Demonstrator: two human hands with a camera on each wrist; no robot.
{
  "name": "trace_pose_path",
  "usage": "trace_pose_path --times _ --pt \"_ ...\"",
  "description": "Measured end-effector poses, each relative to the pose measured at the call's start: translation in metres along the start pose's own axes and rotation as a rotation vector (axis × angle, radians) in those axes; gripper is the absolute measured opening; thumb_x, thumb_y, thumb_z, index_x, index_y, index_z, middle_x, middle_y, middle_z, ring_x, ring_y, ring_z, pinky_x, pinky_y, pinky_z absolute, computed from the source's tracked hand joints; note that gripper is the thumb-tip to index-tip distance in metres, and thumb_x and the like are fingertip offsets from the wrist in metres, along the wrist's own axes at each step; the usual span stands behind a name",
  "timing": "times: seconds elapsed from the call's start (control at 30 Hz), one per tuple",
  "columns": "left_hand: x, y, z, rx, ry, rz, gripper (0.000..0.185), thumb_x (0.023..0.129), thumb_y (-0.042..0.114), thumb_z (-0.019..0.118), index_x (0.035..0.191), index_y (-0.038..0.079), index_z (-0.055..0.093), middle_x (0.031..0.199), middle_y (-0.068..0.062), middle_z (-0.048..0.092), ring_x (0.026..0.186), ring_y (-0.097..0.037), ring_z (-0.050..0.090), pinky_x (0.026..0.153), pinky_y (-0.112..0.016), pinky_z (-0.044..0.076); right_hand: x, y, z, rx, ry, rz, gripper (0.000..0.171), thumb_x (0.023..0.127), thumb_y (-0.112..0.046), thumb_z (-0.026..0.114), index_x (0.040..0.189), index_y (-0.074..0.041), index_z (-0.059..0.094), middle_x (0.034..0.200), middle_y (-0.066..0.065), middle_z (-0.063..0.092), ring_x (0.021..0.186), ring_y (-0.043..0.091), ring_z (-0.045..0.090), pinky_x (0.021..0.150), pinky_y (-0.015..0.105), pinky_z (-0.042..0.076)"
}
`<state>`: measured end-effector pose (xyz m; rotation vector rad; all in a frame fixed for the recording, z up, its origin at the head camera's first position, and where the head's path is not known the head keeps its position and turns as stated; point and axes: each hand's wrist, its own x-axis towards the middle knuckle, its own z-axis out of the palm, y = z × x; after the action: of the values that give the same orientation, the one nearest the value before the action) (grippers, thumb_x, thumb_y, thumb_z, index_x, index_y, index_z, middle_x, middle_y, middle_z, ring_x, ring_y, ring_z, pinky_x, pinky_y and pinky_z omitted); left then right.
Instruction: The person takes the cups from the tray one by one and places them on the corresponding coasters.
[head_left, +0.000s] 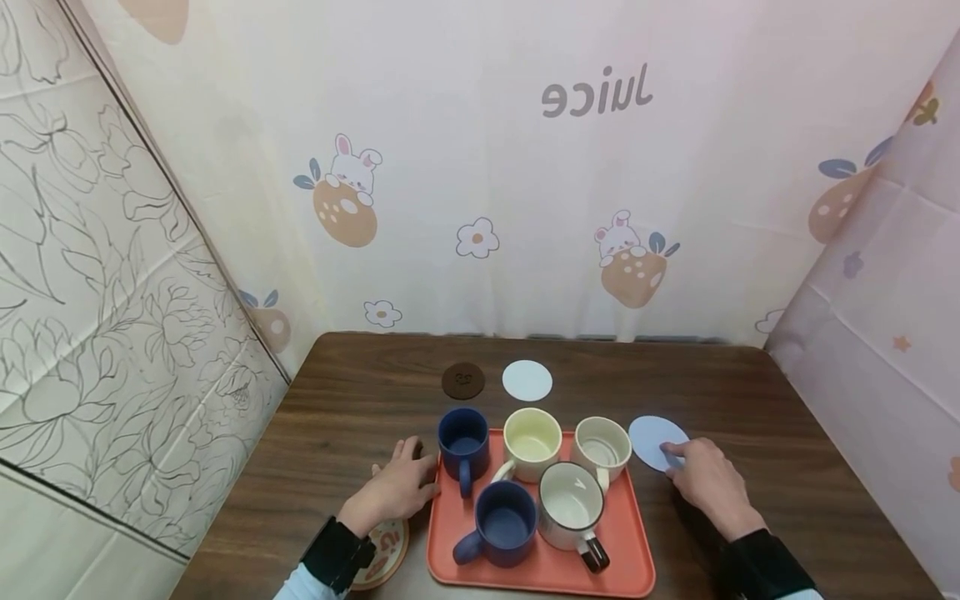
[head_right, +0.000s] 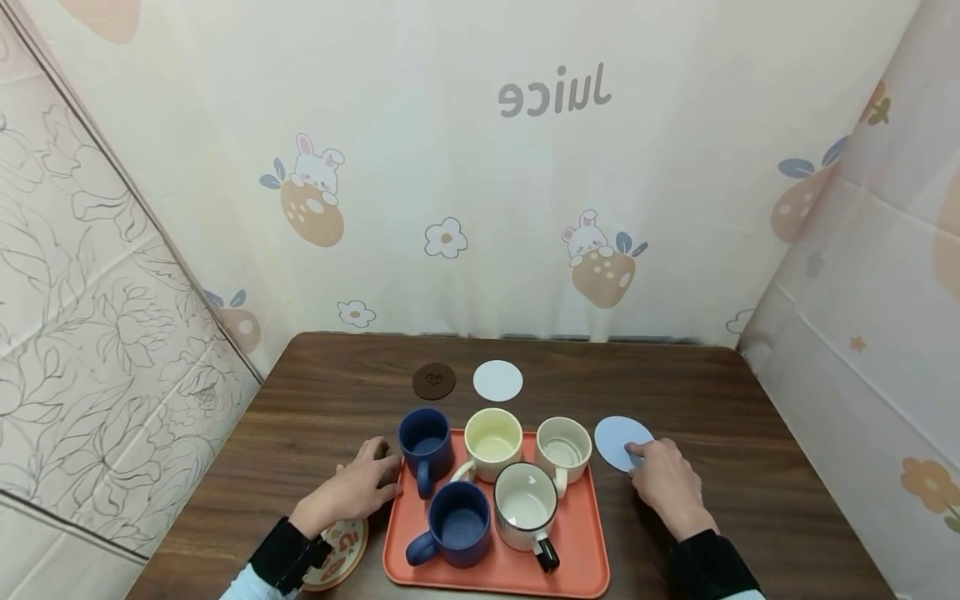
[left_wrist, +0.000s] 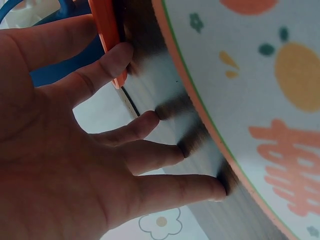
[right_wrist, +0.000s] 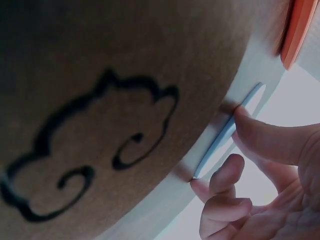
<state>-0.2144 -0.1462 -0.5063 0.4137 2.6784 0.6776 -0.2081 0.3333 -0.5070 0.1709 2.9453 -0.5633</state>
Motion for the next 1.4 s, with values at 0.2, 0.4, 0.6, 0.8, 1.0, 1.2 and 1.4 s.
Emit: trace_pose_path --times 0.2,0.4,0.6,0.8,1.0,1.2,1.4 --pt "-0.001 0.000 0.000 -0.017 0.004 0.001 0.044 0.102 0.027 0.070 0.144 0.013 0.065 0.159 -0.026 0.035 0.151 -0.058 0.020 0.096 -0.092 0.017 0.009 0.001 0.000 -0.001 0.018 -0.038 0.045 0.087 -0.007 0.084 0.129 0.002 0.072 0.128 0.045 0.051 0.109 0.053 0.054 0.086 0.073 0.049" --pt "-0.002 0.001 -0.001 -0.027 0.008 0.002 0.043 0.102 0.026 0.070 0.143 0.014 0.066 0.159 -0.026 0.035 0.150 -0.059 0.019 0.096 -0.092 0.016 0.011 0.003 -0.001 0.008 0.016 -0.066 0.044 0.085 -0.002 0.083 0.128 0.003 0.072 0.125 0.043 0.053 0.107 0.052 0.054 0.090 0.073 0.046" --pt "-0.002 0.001 -0.001 -0.026 0.010 -0.012 0.042 0.102 0.027 0.071 0.143 0.015 0.066 0.160 -0.026 0.035 0.151 -0.058 0.019 0.097 -0.092 0.016 0.019 0.003 0.000 0.020 0.038 -0.091 0.041 0.086 0.000 0.082 0.125 0.003 0.074 0.126 0.041 0.055 0.105 0.049 0.054 0.090 0.072 0.047" --pt "0.000 0.001 0.001 -0.023 0.016 -0.016 0.043 0.102 0.028 0.071 0.143 0.014 0.066 0.160 -0.026 0.034 0.151 -0.057 0.019 0.098 -0.091 0.016 0.024 0.001 0.001 0.041 0.051 -0.125 0.040 0.086 0.001 0.081 0.125 0.004 0.074 0.126 0.040 0.056 0.103 0.047 0.054 0.090 0.072 0.047" --pt "0.000 0.000 0.001 -0.013 0.018 -0.024 0.044 0.102 0.029 0.072 0.143 0.013 0.066 0.160 -0.026 0.035 0.152 -0.057 0.018 0.098 -0.091 0.015 0.033 -0.002 0.002 0.045 0.057 -0.141 0.039 0.087 0.002 0.080 0.125 0.003 0.074 0.125 0.039 0.057 0.102 0.046 0.053 0.087 0.068 0.049" --pt "0.002 0.000 0.002 -0.008 0.014 -0.027 0.045 0.102 0.029 0.071 0.143 0.013 0.065 0.161 -0.026 0.034 0.152 -0.057 0.018 0.098 -0.091 0.015 0.043 -0.006 0.001 0.023 0.053 -0.169 0.038 0.087 0.001 0.080 0.125 0.003 0.074 0.122 0.038 0.057 0.101 0.045 0.053 0.087 0.068 0.049" --pt "0.001 0.000 0.002 -0.009 0.014 -0.022 0.044 0.102 0.029 0.070 0.143 0.012 0.065 0.161 -0.027 0.034 0.151 -0.058 0.018 0.098 -0.091 0.015 0.054 -0.012 0.001 0.027 0.034 -0.180 0.039 0.088 0.000 0.080 0.126 0.002 0.074 0.124 0.036 0.058 0.102 0.044 0.053 0.091 0.068 0.049"
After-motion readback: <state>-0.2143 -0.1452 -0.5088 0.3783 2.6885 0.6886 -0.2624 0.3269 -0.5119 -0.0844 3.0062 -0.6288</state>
